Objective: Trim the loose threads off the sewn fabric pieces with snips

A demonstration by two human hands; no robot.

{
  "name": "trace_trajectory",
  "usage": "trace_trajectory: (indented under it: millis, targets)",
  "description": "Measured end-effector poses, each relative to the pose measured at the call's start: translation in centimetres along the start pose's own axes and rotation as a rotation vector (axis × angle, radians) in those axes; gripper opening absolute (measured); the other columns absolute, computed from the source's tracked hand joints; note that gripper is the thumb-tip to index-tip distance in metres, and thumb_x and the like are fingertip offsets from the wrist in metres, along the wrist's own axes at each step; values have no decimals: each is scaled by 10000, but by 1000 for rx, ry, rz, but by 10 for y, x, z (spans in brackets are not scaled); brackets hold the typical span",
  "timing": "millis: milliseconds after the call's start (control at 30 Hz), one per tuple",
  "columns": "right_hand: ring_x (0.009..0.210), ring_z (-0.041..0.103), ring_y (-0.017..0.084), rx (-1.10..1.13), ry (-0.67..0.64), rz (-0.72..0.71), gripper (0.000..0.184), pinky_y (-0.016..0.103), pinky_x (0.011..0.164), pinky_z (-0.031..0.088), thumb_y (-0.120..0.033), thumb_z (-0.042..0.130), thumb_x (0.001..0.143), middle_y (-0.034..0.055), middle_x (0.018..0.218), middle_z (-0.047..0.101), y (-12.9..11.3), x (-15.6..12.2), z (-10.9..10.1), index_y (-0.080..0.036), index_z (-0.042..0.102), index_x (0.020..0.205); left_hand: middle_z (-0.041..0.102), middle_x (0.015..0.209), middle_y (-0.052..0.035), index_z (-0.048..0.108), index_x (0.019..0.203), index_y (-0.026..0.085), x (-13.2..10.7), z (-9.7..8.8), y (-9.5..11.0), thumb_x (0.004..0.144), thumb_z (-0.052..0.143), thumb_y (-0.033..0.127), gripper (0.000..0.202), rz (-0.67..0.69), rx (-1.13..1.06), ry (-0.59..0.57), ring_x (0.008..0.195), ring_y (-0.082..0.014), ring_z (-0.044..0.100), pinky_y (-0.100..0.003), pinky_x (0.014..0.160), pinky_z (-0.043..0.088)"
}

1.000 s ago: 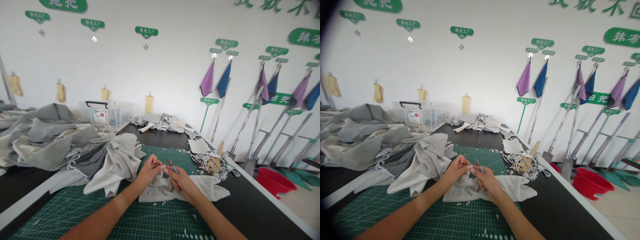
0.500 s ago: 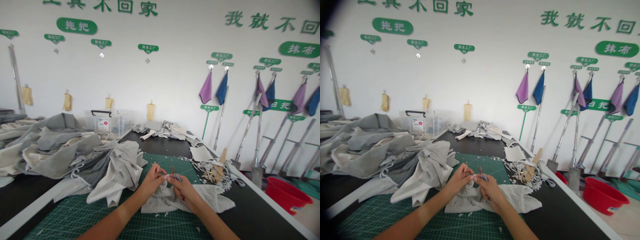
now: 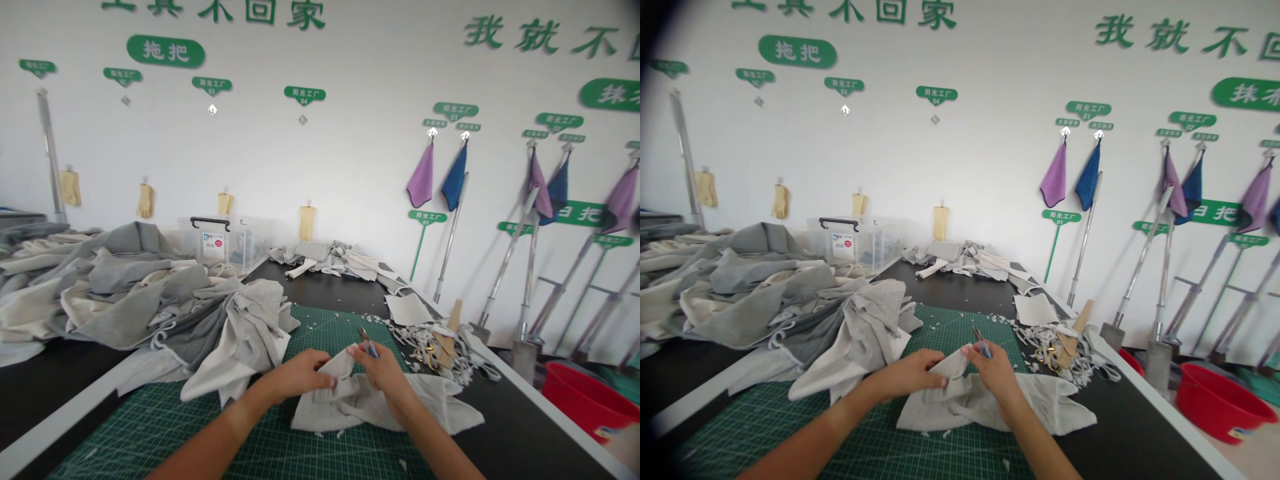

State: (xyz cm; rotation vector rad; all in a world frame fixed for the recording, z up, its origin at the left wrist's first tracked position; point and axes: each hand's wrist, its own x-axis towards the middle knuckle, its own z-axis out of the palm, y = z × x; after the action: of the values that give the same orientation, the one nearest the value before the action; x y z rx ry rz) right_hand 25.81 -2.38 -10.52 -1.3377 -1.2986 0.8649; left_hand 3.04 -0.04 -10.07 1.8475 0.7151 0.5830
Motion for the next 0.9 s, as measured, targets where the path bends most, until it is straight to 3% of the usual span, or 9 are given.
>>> trace_trajectory:
  millis: [100,167,367,467,667,767,900]
  targets:
    - [516,367,106,-121,45,-151,449,243,497,294,-587,745,762,-53,571,427,-2,3,-9,-208,521,674,699,805,8,742,870,181,-9,-10,8,767,686,326,186,-43,93,-123,696,-176,587,-259,613,378]
    - [606,415,122,-193,44,-237,428,246,573,336,-556,718,811,-40,645,454,-9,3,-15,-201,510,694,694,768,10,750,830,190,-13,-14,12,767,678,333,172,-65,195,-107,687,-185,584,-262,596,359]
    - [703,470,163,-294,10,-302,379,267,643,352,-555,663,863,-13,726,523,-44,1,-36,-197,579,770,677,698,-17,672,660,188,-21,-27,25,813,593,267,190,-27,522,238,698,-212,605,-284,613,315]
    - [691,468,164,-349,7,-333,388,268,638,342,-560,660,861,-19,702,516,-62,2,-46,-202,570,740,668,677,-22,678,660,190,-26,-38,38,831,591,259,204,24,559,331,691,-214,605,-288,627,315]
    - [644,449,138,-368,-30,-308,386,255,582,319,-568,649,883,-23,695,505,-112,0,-66,-197,606,788,696,787,-22,752,912,213,-31,-62,86,874,630,432,253,125,242,473,720,-208,616,-275,631,408]
    - [505,290,90,-221,-55,-240,408,244,480,204,-599,679,860,-65,589,367,-145,-5,-76,-196,610,861,672,776,-22,707,949,196,-35,-69,119,846,684,467,292,172,25,529,723,-193,608,-277,646,455]
    - [461,162,67,-26,-37,-259,389,259,449,93,-570,711,862,-106,529,237,-192,-11,-89,-209,569,892,684,888,-51,655,969,164,-38,-74,168,830,724,473,346,275,-172,502,855,-206,634,-312,750,516]
